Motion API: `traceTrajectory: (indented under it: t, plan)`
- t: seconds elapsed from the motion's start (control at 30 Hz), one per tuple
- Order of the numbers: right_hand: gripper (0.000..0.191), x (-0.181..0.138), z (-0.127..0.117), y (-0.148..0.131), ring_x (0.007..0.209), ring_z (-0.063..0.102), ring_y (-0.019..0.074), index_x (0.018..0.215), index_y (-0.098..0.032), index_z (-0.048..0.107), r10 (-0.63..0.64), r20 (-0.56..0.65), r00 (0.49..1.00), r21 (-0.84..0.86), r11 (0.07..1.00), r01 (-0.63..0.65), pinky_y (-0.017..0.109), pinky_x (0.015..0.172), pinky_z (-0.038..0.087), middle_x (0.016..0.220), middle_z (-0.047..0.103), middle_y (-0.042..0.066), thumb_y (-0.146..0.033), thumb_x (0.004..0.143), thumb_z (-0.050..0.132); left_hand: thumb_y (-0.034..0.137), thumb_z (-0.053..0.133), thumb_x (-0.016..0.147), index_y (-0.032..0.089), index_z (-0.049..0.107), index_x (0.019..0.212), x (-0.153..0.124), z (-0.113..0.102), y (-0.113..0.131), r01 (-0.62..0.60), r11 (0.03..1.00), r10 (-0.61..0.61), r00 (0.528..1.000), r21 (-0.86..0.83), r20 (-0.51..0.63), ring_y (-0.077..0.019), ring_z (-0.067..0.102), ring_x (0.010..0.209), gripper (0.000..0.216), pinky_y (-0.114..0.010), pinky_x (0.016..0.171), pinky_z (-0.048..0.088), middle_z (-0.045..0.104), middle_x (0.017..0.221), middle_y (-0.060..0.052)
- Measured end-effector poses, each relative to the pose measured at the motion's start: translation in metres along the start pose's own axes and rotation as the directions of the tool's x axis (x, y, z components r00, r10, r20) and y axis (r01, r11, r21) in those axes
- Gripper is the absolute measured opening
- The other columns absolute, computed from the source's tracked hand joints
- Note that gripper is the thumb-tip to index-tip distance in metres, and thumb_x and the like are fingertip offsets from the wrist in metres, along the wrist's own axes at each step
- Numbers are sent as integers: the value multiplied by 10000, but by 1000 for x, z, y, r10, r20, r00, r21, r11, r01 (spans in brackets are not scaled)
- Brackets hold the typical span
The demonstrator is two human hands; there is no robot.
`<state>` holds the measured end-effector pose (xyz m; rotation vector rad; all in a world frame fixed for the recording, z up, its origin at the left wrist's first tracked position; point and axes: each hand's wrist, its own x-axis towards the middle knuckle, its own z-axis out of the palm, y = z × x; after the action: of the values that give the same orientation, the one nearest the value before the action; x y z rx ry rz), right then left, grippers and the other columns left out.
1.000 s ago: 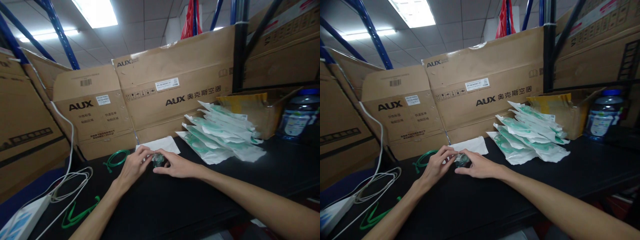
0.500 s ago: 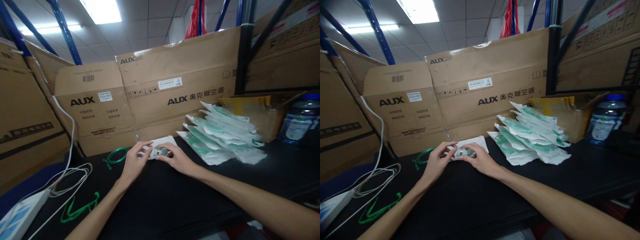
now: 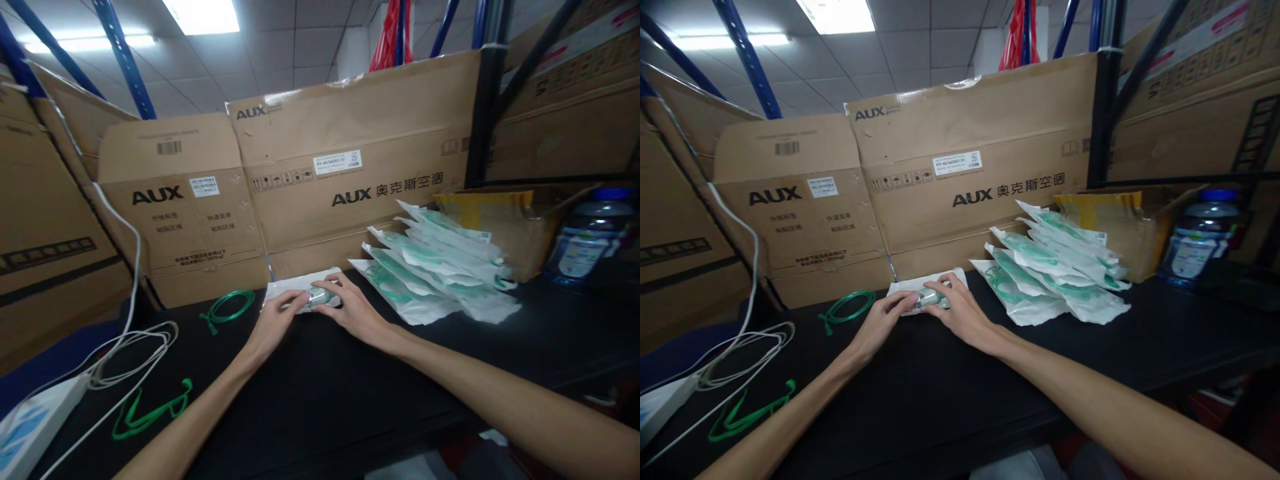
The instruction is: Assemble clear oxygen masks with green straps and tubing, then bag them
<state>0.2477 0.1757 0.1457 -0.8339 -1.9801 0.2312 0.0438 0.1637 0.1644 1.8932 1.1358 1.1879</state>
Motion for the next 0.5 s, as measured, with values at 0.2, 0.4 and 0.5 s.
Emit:
traceTrajectory:
  t: [0.2, 0.4, 0.5]
  plan:
    - [455, 1, 2, 0, 1149, 626, 249, 1355, -221, 637, 81, 109, 991, 141, 985, -96, 420, 1017, 494, 1263, 646, 122, -311, 915, 709, 441, 652, 868, 169, 756, 1033, 4, 0, -4, -29, 998, 28, 1000, -55, -2, -256, 686, 1007, 334, -379, 953, 519, 758, 1069, -68]
    - [458, 2, 4, -3, 1296, 574, 274, 1384, -170, 610, 124, 197, 972, 325, 928, -184, 474, 1128, 400, 1398, 631, 121, -368, 971, 607, 438, 668, 856, 158, 751, 1049, 2, 0, -3, -15, 995, 18, 1000, -101, 22, -215, 687, 872, 351, -324, 813, 563, 749, 1036, -74]
    - [428, 4, 3, -3, 1200, 627, 270, 1357, -202, 637, 125, 270, 955, 397, 889, -228, 459, 1046, 475, 1317, 688, 84, -383, 971, 596, 435, 657, 856, 150, 753, 1032, 1, -2, 0, 4, 991, 0, 999, -135, 36, -213, 685, 858, 349, -323, 790, 573, 740, 1048, -85]
